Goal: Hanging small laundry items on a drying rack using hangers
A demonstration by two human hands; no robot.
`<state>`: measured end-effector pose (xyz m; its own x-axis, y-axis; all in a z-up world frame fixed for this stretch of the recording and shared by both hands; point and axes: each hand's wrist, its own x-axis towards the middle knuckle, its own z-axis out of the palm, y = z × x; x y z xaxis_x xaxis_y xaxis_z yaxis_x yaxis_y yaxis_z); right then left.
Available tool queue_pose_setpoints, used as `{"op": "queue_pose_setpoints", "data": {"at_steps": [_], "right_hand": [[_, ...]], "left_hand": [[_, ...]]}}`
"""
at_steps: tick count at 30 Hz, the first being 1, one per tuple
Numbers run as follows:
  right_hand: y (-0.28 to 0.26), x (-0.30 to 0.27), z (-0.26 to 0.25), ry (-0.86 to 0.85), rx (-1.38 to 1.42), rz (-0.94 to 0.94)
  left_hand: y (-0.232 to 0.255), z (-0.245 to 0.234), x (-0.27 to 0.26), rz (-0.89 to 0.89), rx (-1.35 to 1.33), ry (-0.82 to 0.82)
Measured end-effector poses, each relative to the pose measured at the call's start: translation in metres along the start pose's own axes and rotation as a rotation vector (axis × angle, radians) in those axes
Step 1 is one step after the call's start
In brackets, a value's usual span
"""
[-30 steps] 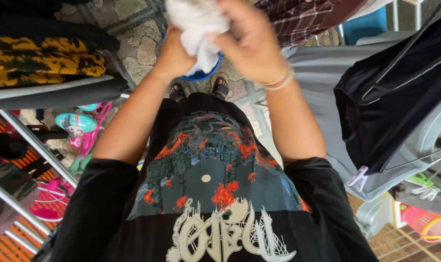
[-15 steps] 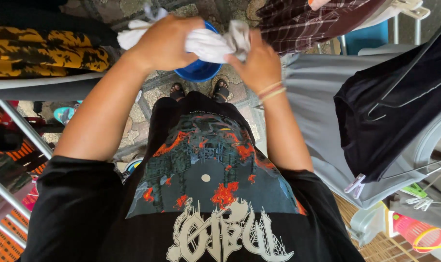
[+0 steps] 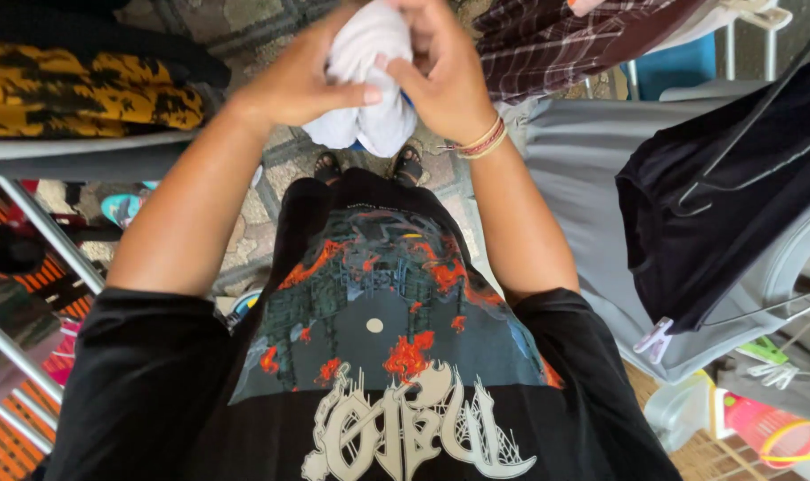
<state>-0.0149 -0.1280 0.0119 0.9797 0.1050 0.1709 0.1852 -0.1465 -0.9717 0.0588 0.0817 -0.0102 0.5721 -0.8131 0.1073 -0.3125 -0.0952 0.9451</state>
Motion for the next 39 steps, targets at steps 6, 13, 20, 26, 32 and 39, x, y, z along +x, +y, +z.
{"op": "queue_pose_setpoints", "data": {"at_steps": [6,13,20,26,32,39], "right_hand": [[0.014,0.004,0.006,0.102,0.118,-0.022],[0.053,0.005,0.001,0.6,0.255,0.153],[0.021,-0.012,-0.012,0.292,-0.25,-0.284],[0.054,-0.017,-0.015,-0.042,-0.839,-0.435],[0.05,-0.006,-0.01,-0.283,-0.453,0.031],[0.055,-0.016,-0.009,-0.118,0.345,0.624]], "left_hand": [[-0.036,0.07,-0.014,-0.342,-0.156,0.111],[-0.041,0.056,0.0,-0.235,0.098,0.306],[-0.03,0.026,0.008,-0.255,0.054,0.198],[0.023,0.008,0.027,-0.455,0.098,-0.336],[0.006,0.004,0.014,-0.184,0.744,-0.074],[0.008,0.027,0.002,-0.011,0.811,0.129]]}}
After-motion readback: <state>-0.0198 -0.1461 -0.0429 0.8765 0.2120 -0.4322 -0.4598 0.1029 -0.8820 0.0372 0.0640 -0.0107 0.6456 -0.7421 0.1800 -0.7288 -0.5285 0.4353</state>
